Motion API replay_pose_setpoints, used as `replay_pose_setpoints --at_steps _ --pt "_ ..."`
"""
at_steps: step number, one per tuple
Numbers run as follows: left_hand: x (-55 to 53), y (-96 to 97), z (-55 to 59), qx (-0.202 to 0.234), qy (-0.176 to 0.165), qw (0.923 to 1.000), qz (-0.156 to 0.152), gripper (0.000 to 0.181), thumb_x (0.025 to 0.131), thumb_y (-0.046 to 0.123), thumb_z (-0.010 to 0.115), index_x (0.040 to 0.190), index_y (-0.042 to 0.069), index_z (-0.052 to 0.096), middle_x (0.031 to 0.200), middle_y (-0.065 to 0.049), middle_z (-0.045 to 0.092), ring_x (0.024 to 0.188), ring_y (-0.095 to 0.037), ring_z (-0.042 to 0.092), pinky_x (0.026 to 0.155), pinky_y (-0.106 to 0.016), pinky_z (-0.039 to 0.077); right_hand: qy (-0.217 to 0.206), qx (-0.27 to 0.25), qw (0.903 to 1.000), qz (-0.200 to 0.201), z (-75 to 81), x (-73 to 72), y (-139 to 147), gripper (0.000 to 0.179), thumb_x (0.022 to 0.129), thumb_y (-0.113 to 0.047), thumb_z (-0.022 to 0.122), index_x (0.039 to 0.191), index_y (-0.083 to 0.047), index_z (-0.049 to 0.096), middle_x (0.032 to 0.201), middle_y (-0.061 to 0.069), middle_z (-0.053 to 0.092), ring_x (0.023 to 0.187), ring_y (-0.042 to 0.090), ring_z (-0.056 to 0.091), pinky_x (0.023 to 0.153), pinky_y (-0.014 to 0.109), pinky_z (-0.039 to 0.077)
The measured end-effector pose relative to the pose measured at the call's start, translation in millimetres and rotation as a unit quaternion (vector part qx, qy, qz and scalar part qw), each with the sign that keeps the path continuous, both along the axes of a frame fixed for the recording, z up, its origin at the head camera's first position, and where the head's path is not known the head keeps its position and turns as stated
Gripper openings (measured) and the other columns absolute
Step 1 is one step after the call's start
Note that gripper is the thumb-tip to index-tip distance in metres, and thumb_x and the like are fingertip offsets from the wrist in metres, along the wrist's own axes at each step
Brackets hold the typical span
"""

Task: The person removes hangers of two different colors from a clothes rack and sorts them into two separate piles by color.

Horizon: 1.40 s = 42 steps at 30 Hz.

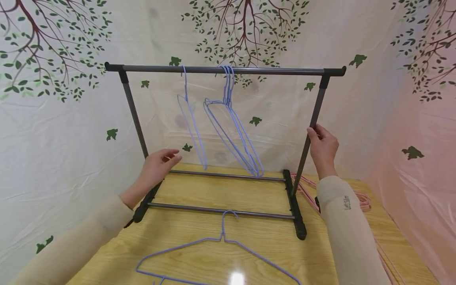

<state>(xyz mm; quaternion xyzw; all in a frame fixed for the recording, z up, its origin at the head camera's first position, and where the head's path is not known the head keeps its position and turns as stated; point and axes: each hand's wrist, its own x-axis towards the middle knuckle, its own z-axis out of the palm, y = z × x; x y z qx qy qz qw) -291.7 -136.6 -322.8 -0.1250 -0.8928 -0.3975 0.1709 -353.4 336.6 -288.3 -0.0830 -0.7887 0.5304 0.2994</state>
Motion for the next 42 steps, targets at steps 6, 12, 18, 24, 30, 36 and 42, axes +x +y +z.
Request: replay_pose_setpoints --at_steps 6,12,18,24,30,36,42 --pt "-13.4 14.7 46.8 0.087 0.039 0.9948 0.034 0.046 0.099 0.040 0.061 0.130 0.006 0.065 0.109 -0.013 0.067 0.094 -0.026 0.061 0.072 -0.038 0.052 0.003 -0.002 1.0000 -0.001 0.4 -0.5 -1 0.049 0.097 -0.044 0.061 0.132 -0.010 0.066 0.112 -0.004 0.069 0.088 -0.002 0.062 0.082 0.016 0.052" --pt "-21.9 37.7 73.6 0.130 0.048 0.9888 0.056 0.050 0.097 0.046 0.062 0.130 0.008 0.065 0.108 -0.009 0.066 0.092 -0.023 0.061 0.072 -0.036 0.052 0.007 -0.007 0.9999 -0.002 0.1 -0.6 -2 0.048 0.096 -0.043 0.062 0.131 -0.010 0.066 0.110 -0.005 0.068 0.088 -0.002 0.062 0.083 0.016 0.052" --pt "-27.5 55.7 87.9 0.133 0.048 0.9863 0.085 0.053 0.095 0.050 0.063 0.130 0.010 0.065 0.109 -0.009 0.066 0.093 -0.023 0.062 0.077 -0.038 0.051 0.003 -0.004 1.0000 -0.006 0.4 -0.5 -2 0.048 0.097 -0.043 0.061 0.131 -0.010 0.066 0.109 -0.006 0.068 0.087 -0.002 0.061 0.080 0.015 0.051" --pt "-33.7 63.7 93.5 0.134 0.032 0.9857 0.097 0.054 0.093 0.050 0.066 0.128 0.008 0.065 0.110 -0.010 0.064 0.093 -0.025 0.059 0.076 -0.039 0.050 0.007 -0.002 0.9999 -0.007 -0.7 -0.6 -2 0.048 0.097 -0.043 0.061 0.131 -0.010 0.067 0.106 -0.009 0.068 0.086 -0.003 0.061 0.078 0.014 0.049" --pt "-35.0 67.1 96.1 0.131 0.015 0.9857 0.104 0.048 0.092 0.047 0.068 0.121 0.008 0.068 0.107 -0.008 0.065 0.091 -0.024 0.060 0.075 -0.039 0.049 0.000 -0.006 1.0000 -0.006 0.0 -0.1 -3 0.050 0.097 -0.045 0.061 0.133 -0.011 0.066 0.113 -0.003 0.068 0.089 -0.002 0.062 0.083 0.017 0.051" --pt "-31.1 64.3 97.2 0.123 0.015 0.9861 0.111 0.041 0.094 0.039 0.068 0.120 0.007 0.069 0.105 -0.008 0.067 0.088 -0.024 0.062 0.075 -0.039 0.050 0.000 -0.004 1.0000 -0.008 0.2 -0.8 -2 0.050 0.096 -0.045 0.061 0.133 -0.011 0.065 0.117 0.000 0.068 0.089 -0.001 0.062 0.083 0.018 0.052" --pt "-27.3 53.8 98.5 0.126 0.028 0.9832 0.129 0.037 0.094 0.034 0.068 0.120 0.007 0.071 0.103 -0.008 0.068 0.087 -0.024 0.063 0.075 -0.038 0.049 0.006 -0.007 1.0000 -0.003 -0.7 0.3 -1 0.050 0.096 -0.045 0.061 0.132 -0.010 0.066 0.111 -0.005 0.069 0.087 -0.003 0.062 0.083 0.017 0.052"
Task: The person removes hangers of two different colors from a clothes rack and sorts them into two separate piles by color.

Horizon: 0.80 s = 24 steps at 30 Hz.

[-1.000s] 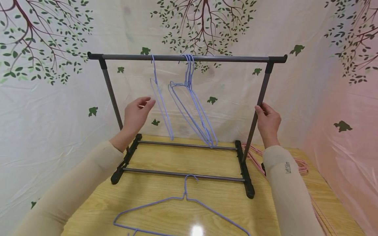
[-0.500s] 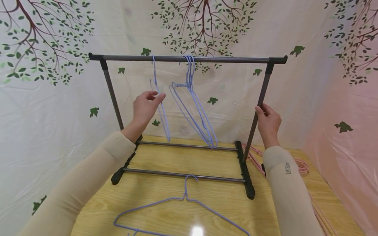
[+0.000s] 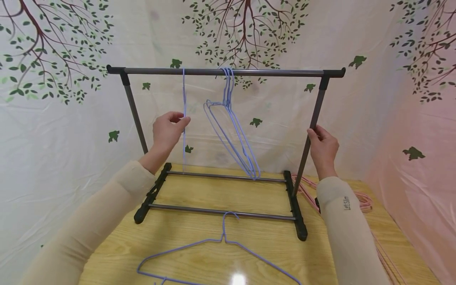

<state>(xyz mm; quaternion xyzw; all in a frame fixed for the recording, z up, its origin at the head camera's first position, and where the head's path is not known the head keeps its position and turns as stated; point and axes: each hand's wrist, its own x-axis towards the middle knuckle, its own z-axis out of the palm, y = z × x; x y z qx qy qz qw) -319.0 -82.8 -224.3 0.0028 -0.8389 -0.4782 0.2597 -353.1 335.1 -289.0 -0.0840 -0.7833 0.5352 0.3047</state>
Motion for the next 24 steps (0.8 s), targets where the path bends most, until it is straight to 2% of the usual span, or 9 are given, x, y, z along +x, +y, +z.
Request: replay_pose_setpoints --at_steps 4,7,12,16,24 --pt "0.7 -8.7 0.8 -0.001 0.005 0.9998 0.018 0.033 0.095 0.032 0.068 0.117 0.008 0.073 0.100 -0.008 0.069 0.085 -0.023 0.062 0.072 -0.036 0.048 0.006 0.000 1.0000 0.002 -1.0 -0.1 0 0.050 0.096 -0.045 0.062 0.131 -0.010 0.067 0.108 -0.007 0.069 0.087 -0.003 0.062 0.081 0.016 0.051" --pt "1.0 -13.7 1.7 -0.005 0.007 0.9995 0.029 0.031 0.096 0.032 0.066 0.115 0.008 0.074 0.098 -0.008 0.071 0.082 -0.023 0.063 0.069 -0.035 0.047 -0.001 0.002 1.0000 0.004 -0.8 0.0 1 0.051 0.096 -0.046 0.061 0.133 -0.011 0.066 0.114 -0.003 0.069 0.089 -0.003 0.062 0.084 0.018 0.052" --pt "3.3 -17.8 3.6 -0.005 0.003 0.9993 0.038 0.028 0.095 0.031 0.066 0.108 0.009 0.076 0.094 -0.006 0.074 0.079 -0.021 0.065 0.067 -0.034 0.047 -0.009 0.006 0.9999 0.006 -0.6 -0.8 2 0.052 0.097 -0.047 0.059 0.135 -0.012 0.064 0.123 0.003 0.067 0.093 0.000 0.062 0.088 0.021 0.053" --pt "5.4 -19.8 4.4 -0.003 0.009 0.9990 0.045 0.025 0.095 0.028 0.065 0.104 0.008 0.077 0.091 -0.005 0.074 0.079 -0.021 0.066 0.067 -0.033 0.048 -0.007 0.007 0.9999 0.004 -1.2 -1.3 1 0.051 0.097 -0.046 0.059 0.134 -0.011 0.065 0.121 0.003 0.068 0.091 -0.001 0.062 0.086 0.020 0.052" --pt "5.8 -25.3 7.1 -0.001 0.076 0.9956 0.055 0.022 0.093 0.023 0.066 0.099 0.006 0.079 0.089 -0.008 0.075 0.077 -0.021 0.067 0.068 -0.032 0.049 0.001 0.003 1.0000 0.002 -1.4 -1.7 1 0.049 0.097 -0.044 0.060 0.132 -0.010 0.066 0.114 -0.002 0.069 0.087 -0.003 0.061 0.082 0.016 0.051"
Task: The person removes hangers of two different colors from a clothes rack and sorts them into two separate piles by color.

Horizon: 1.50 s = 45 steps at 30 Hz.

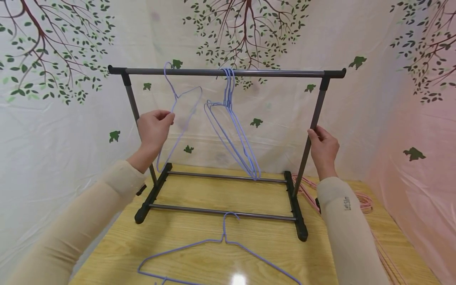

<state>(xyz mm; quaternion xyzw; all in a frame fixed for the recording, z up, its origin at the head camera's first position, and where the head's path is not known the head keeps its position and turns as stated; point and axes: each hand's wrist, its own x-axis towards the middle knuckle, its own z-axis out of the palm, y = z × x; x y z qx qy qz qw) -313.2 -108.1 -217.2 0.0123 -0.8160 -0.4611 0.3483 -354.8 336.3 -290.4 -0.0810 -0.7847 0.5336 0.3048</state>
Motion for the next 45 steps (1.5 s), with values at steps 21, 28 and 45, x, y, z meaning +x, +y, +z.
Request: replay_pose_setpoints --at_steps 21,28,45 --pt "8.6 -19.2 -3.7 -0.010 0.053 0.9985 -0.007 0.021 0.095 0.021 0.067 0.100 0.004 0.078 0.086 -0.011 0.072 0.068 -0.016 0.058 0.063 -0.024 0.042 -0.010 -0.004 0.9999 0.005 0.8 -0.1 0 0.053 0.096 -0.046 0.060 0.135 -0.011 0.064 0.121 0.000 0.068 0.092 -0.001 0.062 0.088 0.020 0.053" --pt "13.0 -29.5 -17.7 -0.026 0.079 0.9965 -0.008 0.019 0.095 0.017 0.066 0.095 0.002 0.078 0.081 -0.011 0.071 0.061 -0.016 0.055 0.058 -0.023 0.042 -0.007 -0.001 1.0000 0.006 2.9 2.4 -3 0.051 0.097 -0.046 0.060 0.134 -0.011 0.064 0.120 0.001 0.068 0.090 -0.003 0.062 0.087 0.020 0.053" --pt "19.8 -66.0 -58.7 -0.112 0.085 0.9901 0.002 0.019 0.095 0.016 0.068 0.102 0.000 0.077 0.083 -0.013 0.073 0.065 -0.021 0.060 0.056 -0.024 0.040 0.000 -0.003 1.0000 0.002 1.5 1.8 -1 0.048 0.097 -0.043 0.061 0.132 -0.010 0.066 0.109 -0.007 0.069 0.086 -0.003 0.062 0.084 0.018 0.052"
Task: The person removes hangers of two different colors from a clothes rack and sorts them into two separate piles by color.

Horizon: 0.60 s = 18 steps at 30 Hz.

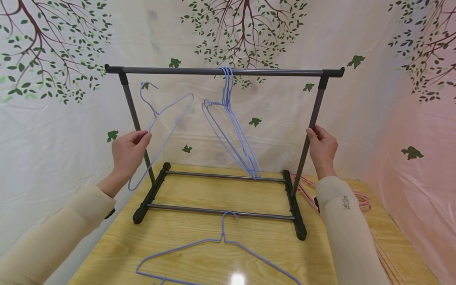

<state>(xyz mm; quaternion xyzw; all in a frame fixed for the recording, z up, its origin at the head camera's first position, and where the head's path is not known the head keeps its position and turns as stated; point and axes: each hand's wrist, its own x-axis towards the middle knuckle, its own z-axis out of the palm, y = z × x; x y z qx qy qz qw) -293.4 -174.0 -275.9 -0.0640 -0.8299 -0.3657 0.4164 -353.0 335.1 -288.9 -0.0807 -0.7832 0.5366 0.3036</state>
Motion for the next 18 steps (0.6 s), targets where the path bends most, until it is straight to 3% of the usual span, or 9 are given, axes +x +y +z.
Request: replay_pose_setpoints --at_steps 9,18 --pt "2.1 -18.1 -19.3 -0.026 -0.010 0.9995 0.014 0.021 0.095 0.018 0.068 0.101 0.001 0.078 0.080 -0.014 0.073 0.063 -0.021 0.059 0.056 -0.028 0.039 -0.005 0.000 1.0000 -0.002 0.6 0.6 0 0.050 0.096 -0.045 0.061 0.133 -0.011 0.065 0.114 -0.003 0.069 0.088 -0.002 0.062 0.085 0.018 0.053" --pt "5.8 -32.1 -37.5 -0.054 -0.028 0.9981 0.002 0.020 0.094 0.016 0.068 0.098 -0.001 0.078 0.081 -0.014 0.074 0.064 -0.023 0.063 0.056 -0.027 0.042 -0.002 -0.001 1.0000 0.000 0.7 1.1 -2 0.050 0.097 -0.044 0.061 0.133 -0.010 0.065 0.115 -0.002 0.069 0.089 -0.002 0.062 0.085 0.018 0.053"
